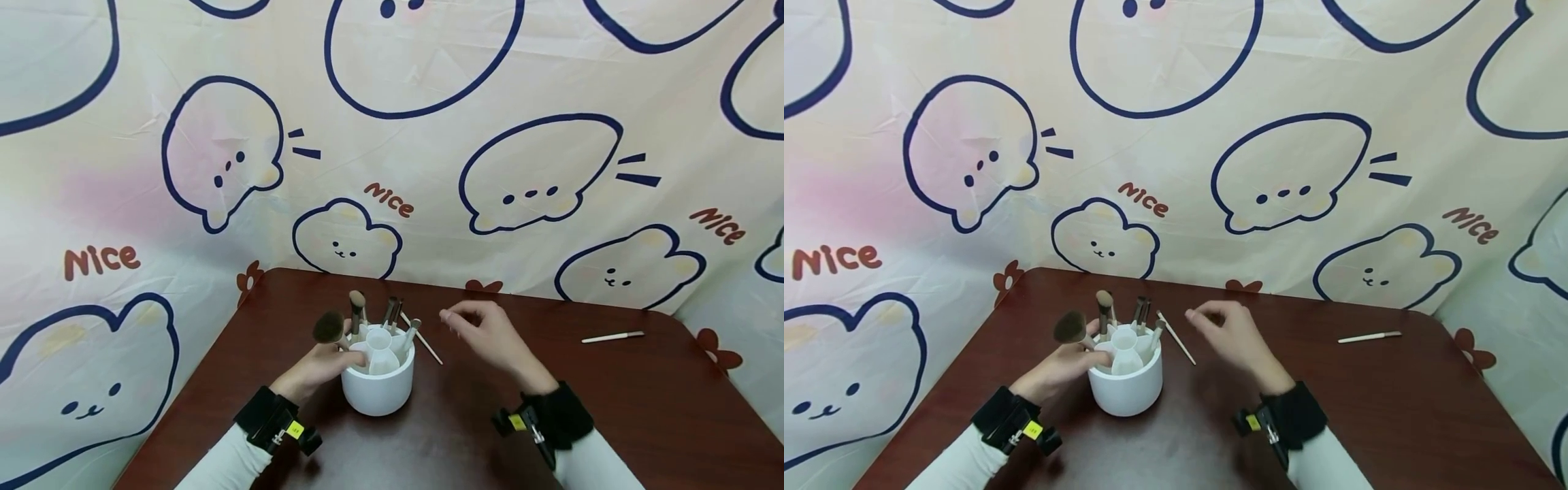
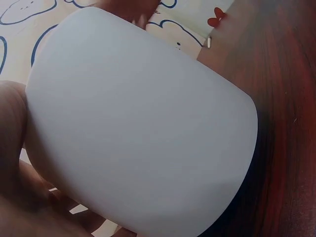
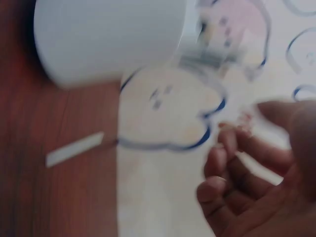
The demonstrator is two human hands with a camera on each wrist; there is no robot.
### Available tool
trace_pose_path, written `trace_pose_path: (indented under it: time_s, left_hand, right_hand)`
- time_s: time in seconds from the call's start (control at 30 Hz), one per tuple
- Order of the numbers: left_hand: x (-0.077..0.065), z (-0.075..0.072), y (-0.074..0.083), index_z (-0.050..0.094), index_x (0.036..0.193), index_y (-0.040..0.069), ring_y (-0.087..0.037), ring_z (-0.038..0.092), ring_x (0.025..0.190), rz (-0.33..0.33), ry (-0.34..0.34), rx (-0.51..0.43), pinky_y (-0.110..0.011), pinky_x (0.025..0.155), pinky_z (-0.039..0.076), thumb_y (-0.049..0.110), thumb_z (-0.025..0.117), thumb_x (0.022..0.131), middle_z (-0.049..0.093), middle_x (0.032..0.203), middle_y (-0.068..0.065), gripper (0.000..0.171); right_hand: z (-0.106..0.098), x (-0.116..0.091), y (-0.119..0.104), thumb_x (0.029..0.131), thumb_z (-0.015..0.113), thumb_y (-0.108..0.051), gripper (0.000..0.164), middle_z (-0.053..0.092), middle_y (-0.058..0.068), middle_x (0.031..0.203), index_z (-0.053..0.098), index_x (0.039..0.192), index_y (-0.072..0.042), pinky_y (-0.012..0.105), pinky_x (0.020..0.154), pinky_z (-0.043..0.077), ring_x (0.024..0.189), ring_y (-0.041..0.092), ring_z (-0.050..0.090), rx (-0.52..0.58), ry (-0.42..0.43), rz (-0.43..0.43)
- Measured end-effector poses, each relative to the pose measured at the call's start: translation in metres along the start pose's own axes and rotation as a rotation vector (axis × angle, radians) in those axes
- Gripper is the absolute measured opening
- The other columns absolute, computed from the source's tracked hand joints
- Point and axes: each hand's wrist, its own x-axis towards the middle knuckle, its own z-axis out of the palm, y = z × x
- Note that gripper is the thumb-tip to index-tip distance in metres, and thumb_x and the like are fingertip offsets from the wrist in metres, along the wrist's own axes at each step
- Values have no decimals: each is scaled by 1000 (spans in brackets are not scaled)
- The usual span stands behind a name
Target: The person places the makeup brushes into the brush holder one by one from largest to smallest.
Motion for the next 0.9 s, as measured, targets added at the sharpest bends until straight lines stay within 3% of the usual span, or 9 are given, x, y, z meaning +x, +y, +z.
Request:
trace_pose_path:
  time_s: [0.1, 0.2, 0.27, 0.3, 0.4, 0.47, 0.53, 0.7, 0.9]
  left_hand:
    - [-1, 0, 0, 40, 138, 0, -32, 22, 134, 16, 18, 10, -56, 103, 21, 13, 71, 71, 18, 153, -15, 75]
    - [-3, 1, -2, 41, 137, 2, -32, 30, 130, 28, 24, 10, -54, 102, 25, 12, 70, 72, 24, 151, -16, 72]
    - [-5, 3, -3, 50, 127, 0, -33, 33, 127, 38, 21, 18, -53, 100, 28, 12, 69, 73, 27, 150, -16, 59]
    - [-5, 3, -3, 52, 121, -1, -33, 33, 127, 41, 24, 25, -52, 100, 28, 12, 69, 74, 27, 150, -16, 52]
    - [-5, 4, -3, 51, 123, 0, -32, 32, 128, 27, 57, 44, -50, 99, 30, 15, 69, 74, 25, 151, -16, 54]
    - [-6, 4, -2, 39, 137, 6, -32, 32, 128, 23, 83, 38, -48, 97, 31, 14, 69, 73, 26, 150, -16, 71]
    - [-6, 3, -1, 33, 143, 11, -31, 30, 129, 13, 101, 34, -47, 97, 31, 15, 69, 73, 24, 151, -16, 80]
    - [-6, 3, 0, 34, 143, 13, -29, 31, 128, 10, 108, 26, -45, 96, 32, 16, 69, 73, 24, 151, -14, 79]
    - [-7, 3, -2, 43, 133, 10, -28, 39, 116, 23, 127, 47, -39, 87, 37, 15, 68, 73, 39, 139, -14, 65]
  right_hand:
    - [9, 21, 27, 89, 63, -20, 17, 65, 3, 86, 66, 103, -11, 34, 63, 47, 75, 19, 59, -132, -49, 51]
    - [33, 38, 50, 86, 66, -14, 34, 64, 8, 97, 59, 116, -1, 34, 69, 48, 85, 21, 60, -268, -158, 122]
    - [49, 46, 57, 83, 69, -14, 41, 62, 10, 101, 57, 120, 0, 34, 71, 49, 87, 21, 59, -345, -220, 166]
    - [56, 50, 59, 83, 69, -14, 41, 61, 10, 101, 57, 118, 0, 34, 70, 48, 86, 21, 58, -377, -240, 173]
    - [69, 58, 58, 80, 72, -13, 28, 60, 7, 90, 63, 105, -4, 31, 63, 47, 76, 18, 57, -435, -262, 203]
    - [72, 61, 53, 80, 72, -10, 16, 58, 5, 79, 63, 93, -7, 31, 56, 46, 66, 17, 55, -439, -271, 209]
    - [71, 63, 49, 80, 71, -8, 11, 56, 4, 72, 61, 85, -7, 30, 53, 45, 60, 17, 54, -460, -281, 212]
    - [58, 56, 44, 80, 68, -3, 7, 55, 3, 69, 62, 82, -7, 30, 54, 43, 60, 16, 53, -489, -265, 198]
    - [14, 38, 26, 84, 65, -7, 10, 61, 3, 79, 63, 93, -10, 31, 60, 47, 66, 15, 57, -321, -61, 104]
